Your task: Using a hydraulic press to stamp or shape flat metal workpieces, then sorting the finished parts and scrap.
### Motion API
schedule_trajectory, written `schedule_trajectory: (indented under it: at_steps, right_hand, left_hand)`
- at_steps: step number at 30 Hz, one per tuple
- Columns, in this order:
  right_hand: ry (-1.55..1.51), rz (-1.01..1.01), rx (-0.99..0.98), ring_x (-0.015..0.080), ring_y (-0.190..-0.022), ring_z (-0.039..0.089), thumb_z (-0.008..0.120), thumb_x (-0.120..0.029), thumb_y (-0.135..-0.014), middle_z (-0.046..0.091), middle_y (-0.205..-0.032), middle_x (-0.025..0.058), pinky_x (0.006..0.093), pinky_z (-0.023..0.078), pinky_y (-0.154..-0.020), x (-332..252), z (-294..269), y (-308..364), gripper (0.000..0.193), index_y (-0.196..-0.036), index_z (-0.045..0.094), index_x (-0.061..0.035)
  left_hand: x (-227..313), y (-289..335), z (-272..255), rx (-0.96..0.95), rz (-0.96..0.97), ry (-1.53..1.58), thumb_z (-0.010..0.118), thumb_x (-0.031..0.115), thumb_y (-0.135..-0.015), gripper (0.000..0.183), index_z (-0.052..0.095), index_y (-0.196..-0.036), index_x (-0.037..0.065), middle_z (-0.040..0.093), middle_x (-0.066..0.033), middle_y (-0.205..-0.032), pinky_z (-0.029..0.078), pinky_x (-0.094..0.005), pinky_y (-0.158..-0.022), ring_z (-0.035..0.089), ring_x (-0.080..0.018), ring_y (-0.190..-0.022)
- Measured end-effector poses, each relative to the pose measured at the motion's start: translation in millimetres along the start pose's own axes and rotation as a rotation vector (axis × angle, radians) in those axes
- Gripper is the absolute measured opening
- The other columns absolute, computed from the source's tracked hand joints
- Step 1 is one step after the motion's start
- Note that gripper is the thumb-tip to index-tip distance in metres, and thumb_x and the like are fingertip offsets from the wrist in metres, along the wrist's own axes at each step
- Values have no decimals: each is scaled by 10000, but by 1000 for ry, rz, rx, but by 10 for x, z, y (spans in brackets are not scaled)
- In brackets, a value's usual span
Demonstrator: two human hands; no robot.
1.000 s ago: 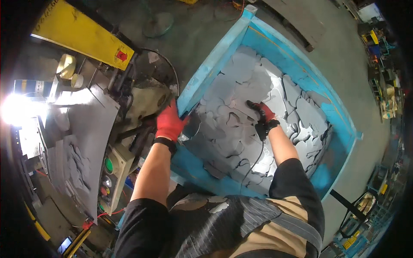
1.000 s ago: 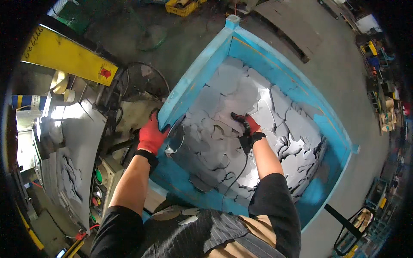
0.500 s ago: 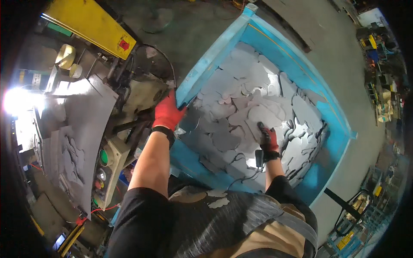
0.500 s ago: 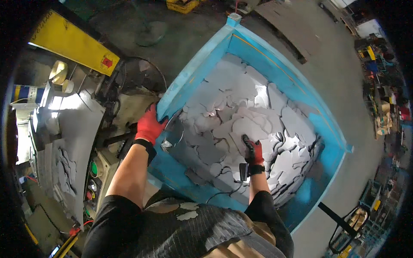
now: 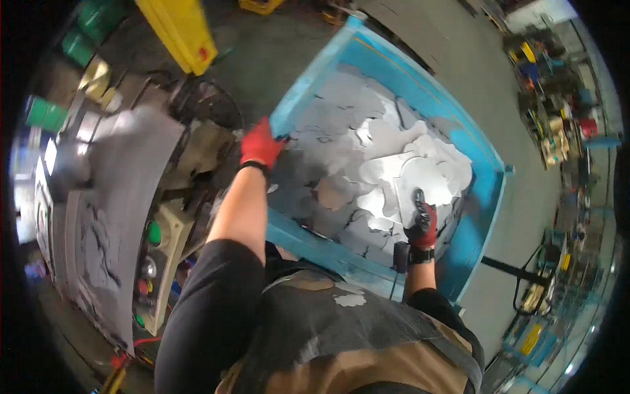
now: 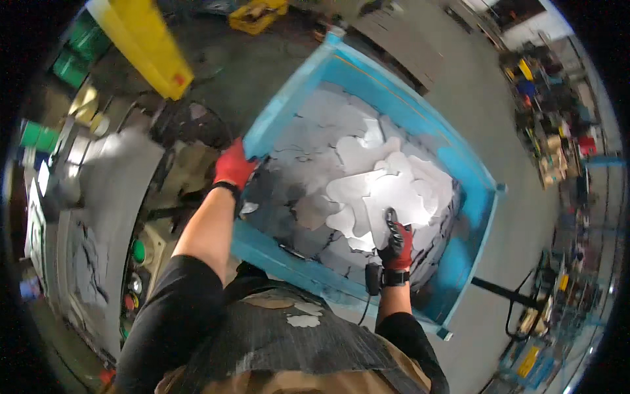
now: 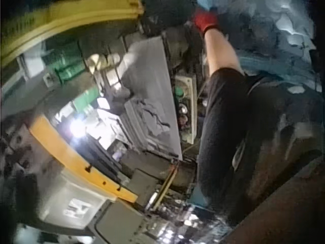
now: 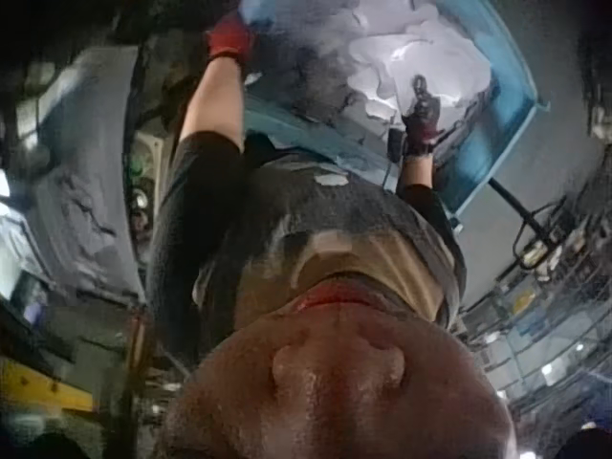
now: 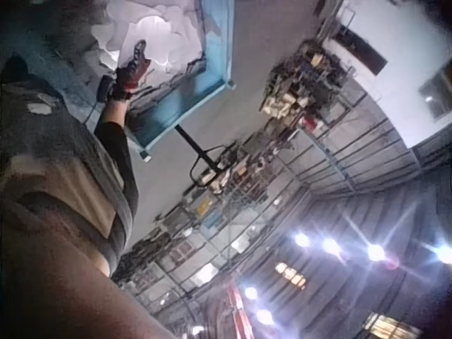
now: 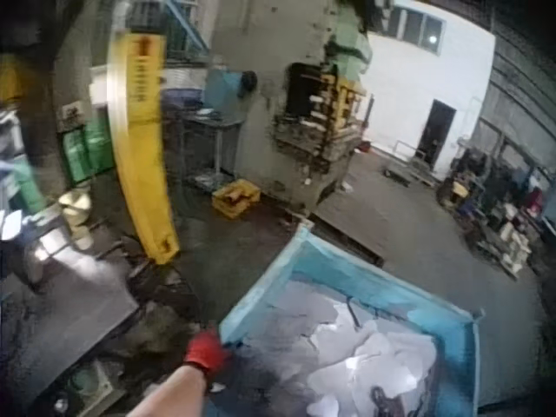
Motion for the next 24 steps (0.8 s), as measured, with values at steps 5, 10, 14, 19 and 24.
schedule_trajectory:
  at_steps: [5, 10, 14, 19, 24]
  right_hand:
    - [-1601, 815, 152, 199, -1003, 558, 560, -60, -779, 580, -1090, 120, 340, 440, -891, 184, 624, 89, 374, -1148, 534, -2]
    - [-1177, 286, -105, 158, -980, 537, 592, -87, -804, 566, -1139, 108, 306, 427, -863, -1546, 177, -828, 405, -1188, 504, 6]
    - [-346, -713, -133, 207, -1023, 552, 613, -95, -767, 562, -1160, 129, 305, 424, -885, -3119, 371, -1145, 442, -1163, 500, 65]
    - [-1284, -379, -639, 224, -1090, 533, 547, -72, -780, 561, -1171, 139, 320, 387, -960, -4306, 1845, -1496, 389, -1150, 523, 47]
    - [-1852, 3, -918, 195, -1004, 562, 538, -88, -821, 590, -1103, 96, 306, 419, -924, -5939, 2656, -1443, 313, -1108, 562, 36]
  left_hand:
    - [75, 135, -232, 187, 63, 183, 661, 394, -723, 742, 339, -1288, 36, 371, -233, -1305, 383, -405, -943, 396, -371, -1185]
    - [-293, 959, -1713, 685, 25, 745, 650, 225, -791, 687, 279, -1339, 43, 364, -169, -1332, 306, -345, -1013, 371, -275, -1228]
    - [-1371, 1755, -2865, 1034, 219, 586, 609, 50, -808, 568, 334, -1305, 36, 425, -142, -1295, 334, -347, -994, 416, -237, -1199]
    - [-2291, 2534, -3302, 1072, 79, 321, 596, 4, -788, 569, 348, -1299, 31, 420, -158, -1287, 329, -361, -997, 417, -278, -1196]
    - [-3058, 3052, -3309, 1094, -190, 246, 618, 27, -743, 604, 378, -1296, 56, 406, -165, -1296, 308, -367, -1008, 358, -319, -1226]
Point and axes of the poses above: each hand's wrist, its own y-axis away from the middle knuckle, its own z-axis out of the palm, x = y × z, the point moved 9 cm from there along -y, towards the middle knuckle
